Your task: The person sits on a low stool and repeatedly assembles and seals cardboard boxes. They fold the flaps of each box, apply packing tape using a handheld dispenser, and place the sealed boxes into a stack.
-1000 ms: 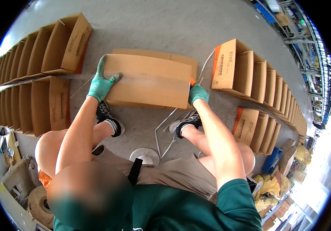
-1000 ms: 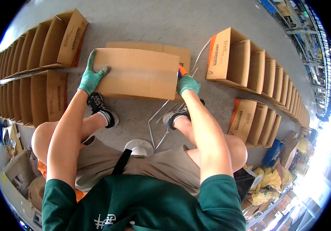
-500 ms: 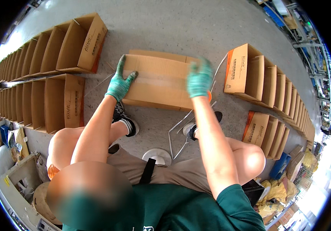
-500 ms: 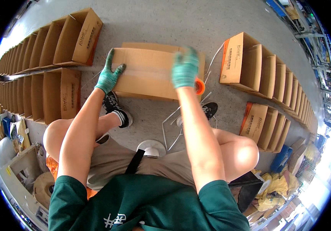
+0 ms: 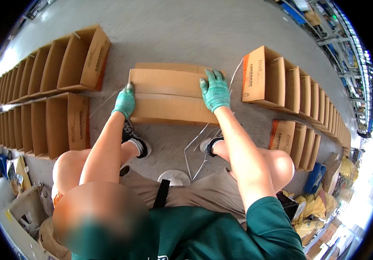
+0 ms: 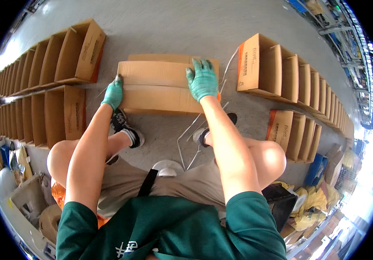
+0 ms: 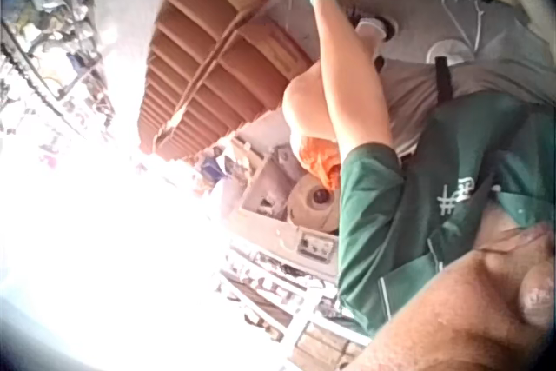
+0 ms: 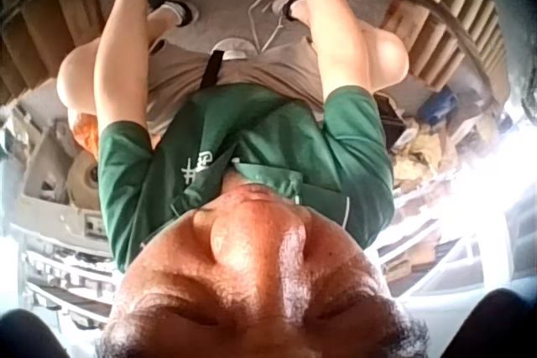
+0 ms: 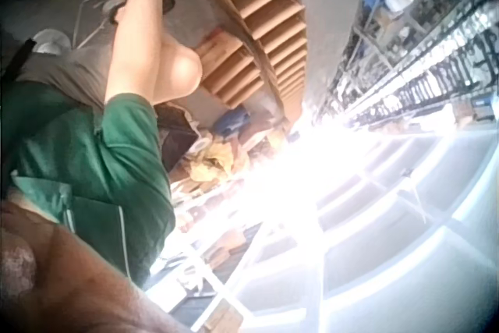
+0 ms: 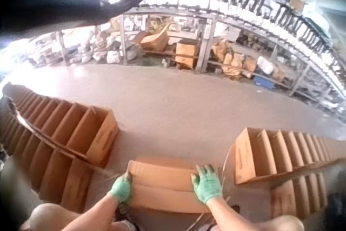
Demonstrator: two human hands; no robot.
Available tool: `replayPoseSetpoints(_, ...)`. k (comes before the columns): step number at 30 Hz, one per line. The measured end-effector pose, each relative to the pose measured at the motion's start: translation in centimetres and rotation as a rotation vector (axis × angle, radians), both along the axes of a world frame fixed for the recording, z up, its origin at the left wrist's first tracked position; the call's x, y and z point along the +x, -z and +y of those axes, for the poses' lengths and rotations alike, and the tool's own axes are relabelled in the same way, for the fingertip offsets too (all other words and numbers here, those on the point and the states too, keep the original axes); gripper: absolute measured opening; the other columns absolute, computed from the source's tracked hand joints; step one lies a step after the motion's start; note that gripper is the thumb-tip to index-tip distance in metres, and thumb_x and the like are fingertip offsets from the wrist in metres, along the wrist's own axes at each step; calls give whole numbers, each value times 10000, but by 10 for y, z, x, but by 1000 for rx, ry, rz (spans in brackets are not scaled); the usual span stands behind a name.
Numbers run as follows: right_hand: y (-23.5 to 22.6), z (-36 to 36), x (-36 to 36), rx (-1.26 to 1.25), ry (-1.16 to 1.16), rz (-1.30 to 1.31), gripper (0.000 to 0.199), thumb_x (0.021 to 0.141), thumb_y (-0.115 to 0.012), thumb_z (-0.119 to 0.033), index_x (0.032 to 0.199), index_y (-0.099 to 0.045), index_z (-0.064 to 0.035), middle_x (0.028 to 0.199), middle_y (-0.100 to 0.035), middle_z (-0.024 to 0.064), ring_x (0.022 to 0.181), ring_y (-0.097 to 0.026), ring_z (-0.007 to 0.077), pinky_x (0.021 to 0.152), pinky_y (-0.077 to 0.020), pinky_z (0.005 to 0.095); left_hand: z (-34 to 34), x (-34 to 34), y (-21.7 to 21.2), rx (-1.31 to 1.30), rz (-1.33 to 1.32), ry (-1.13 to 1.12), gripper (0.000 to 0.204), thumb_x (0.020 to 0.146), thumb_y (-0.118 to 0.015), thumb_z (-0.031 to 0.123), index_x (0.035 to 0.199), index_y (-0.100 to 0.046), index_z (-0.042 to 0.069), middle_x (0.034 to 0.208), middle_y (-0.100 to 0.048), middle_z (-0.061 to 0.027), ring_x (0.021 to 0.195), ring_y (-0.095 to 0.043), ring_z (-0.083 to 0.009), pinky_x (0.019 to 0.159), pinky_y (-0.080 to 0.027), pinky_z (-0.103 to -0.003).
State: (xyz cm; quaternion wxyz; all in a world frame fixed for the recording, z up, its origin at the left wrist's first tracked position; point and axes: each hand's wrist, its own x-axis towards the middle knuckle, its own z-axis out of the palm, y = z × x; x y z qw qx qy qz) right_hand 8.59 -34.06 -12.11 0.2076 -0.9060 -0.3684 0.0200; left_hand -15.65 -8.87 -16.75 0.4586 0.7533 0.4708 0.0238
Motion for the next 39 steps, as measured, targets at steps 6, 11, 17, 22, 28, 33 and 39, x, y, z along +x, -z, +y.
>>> replayPoseSetpoints(6, 51, -32, 46, 290, 641, 1000, 747, 966, -492, -614, 1439, -437, -39, 1469, -443, 199, 1366, -430, 333, 1084, -396, 431, 5, 7, -8, -537, 21, -181, 978, 914, -207, 806, 1469, -448, 38, 1456, -488, -225, 1347, -450, -338, 1106, -350, -479)
replayPoseSetpoints(11, -74, -41, 65, 1027, 339, 1350, 692, 932, -531, -650, 1162, -611, -2, 1059, -648, 108, 1035, -591, 261, 933, -486, 407, -1, 26, -109, -687, -656, -371, 979, 845, -378, 852, 1477, -421, 106, 1530, -403, -120, 1367, -399, -291, 1159, -277, -474)
replayPoseSetpoints(17, -241, -141, 107, 1056, 260, 1194, 809, 927, -497, -674, 1392, -449, -13, 1321, -560, 164, 1264, -494, 343, 1074, -397, 557, -31, 77, -199, -551, -1074, 171, 474, 1034, -473, 294, 1453, -443, 73, 1453, -482, -83, 1331, -465, -234, 1140, -363, -389)
replayPoseSetpoints(22, -288, -288, 94, 802, 461, 899, 499, 939, -642, -244, 1368, -518, -20, 1277, -625, 152, 1128, -629, 208, 932, -543, 366, -130, 166, -265, -409, -1206, 577, 462, 955, -484, 105, 1412, -520, 53, 1464, -509, -92, 1361, -446, -203, 1142, -357, -347)
replayPoseSetpoints(28, -192, -451, 42, 880, 818, 630, 354, 937, -583, -128, 1250, -591, 38, 1179, -660, 145, 1042, -652, 237, 894, -536, 376, -210, 209, -280, -264, -1064, 708, 480, 966, -557, 192, 1430, -511, 79, 1451, -523, -110, 1373, -439, -225, 1153, -331, -344)
replayPoseSetpoints(33, -74, -523, -32, 887, 1332, 922, 345, 968, -522, -234, 1202, -604, 5, 1170, -651, 147, 1029, -653, 312, 853, -552, 451, -153, 161, -203, -255, -602, 604, 406, 997, -505, 175, 1388, -561, 83, 1353, -589, -23, 1203, -547, -141, 1009, -430, -304)
replayPoseSetpoints(39, 56, -565, -60, 1270, 1580, 885, 388, 947, -605, -248, 1254, -536, -21, 1205, -620, 160, 1092, -619, 332, 857, -549, 504, -109, 84, -97, -358, -185, 290, 341, 998, -523, 149, 1320, -610, 77, 1207, -644, -14, 1023, -577, -114, 854, -473, -292)
